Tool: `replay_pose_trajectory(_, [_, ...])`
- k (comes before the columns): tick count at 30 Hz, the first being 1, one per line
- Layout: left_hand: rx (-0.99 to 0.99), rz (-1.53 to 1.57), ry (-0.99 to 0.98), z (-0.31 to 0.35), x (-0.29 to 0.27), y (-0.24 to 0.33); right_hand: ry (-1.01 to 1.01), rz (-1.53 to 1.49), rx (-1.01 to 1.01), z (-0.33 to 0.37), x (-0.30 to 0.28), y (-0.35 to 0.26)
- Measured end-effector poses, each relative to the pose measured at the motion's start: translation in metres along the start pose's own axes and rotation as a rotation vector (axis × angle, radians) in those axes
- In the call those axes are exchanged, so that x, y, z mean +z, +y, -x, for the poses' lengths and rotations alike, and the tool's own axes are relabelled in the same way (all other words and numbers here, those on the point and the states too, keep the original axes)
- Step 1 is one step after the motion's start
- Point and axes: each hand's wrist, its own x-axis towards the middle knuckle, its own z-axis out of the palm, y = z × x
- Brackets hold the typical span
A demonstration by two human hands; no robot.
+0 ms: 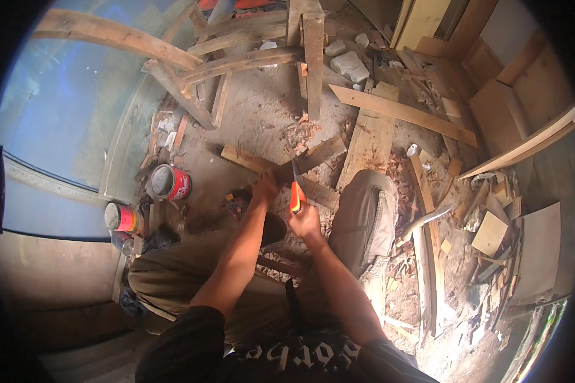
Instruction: The person uses a hand saw to cut a piece of wood on the floor. After cutting, they use a knife to scrape and clean the cut edge of the wood.
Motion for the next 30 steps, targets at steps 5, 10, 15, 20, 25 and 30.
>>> replay_pose_trajectory(5, [0.013,-0.155,0.079,-0.012,-0.039,-0.009,-0.044,-0.082,-0.134,-0.001,-0.003,0.008])
replay_pose_trajectory(10, [-0.171,0.033,0.103,-0.022,-0.007,-0.056,-0.116,-0.328,0.018,-0.007,0.012,0.014])
replay_pose_trajectory(15, [0.009,0.152,-0.051,-0.018,-0.018,-0.007,-0.193,-0.199,0.142,0.009,-0.021,0.053])
replay_pose_trajectory(20, [0.041,-0.005,0.109,-0.01,-0.007,-0.035,-0.22,-0.159,0.139,0.005,-0.017,0.031])
replay_pose_trajectory(25, [-0.043,0.102,-0.078,-0.02,-0.017,-0.022,-0.166,0.114,0.093,-0.004,-0.032,0.018])
replay_pose_trajectory(30, [-0.031,0.073,0.014,-0.012,-0.009,-0.052,-0.15,0.174,0.035,-0.02,-0.022,-0.023])
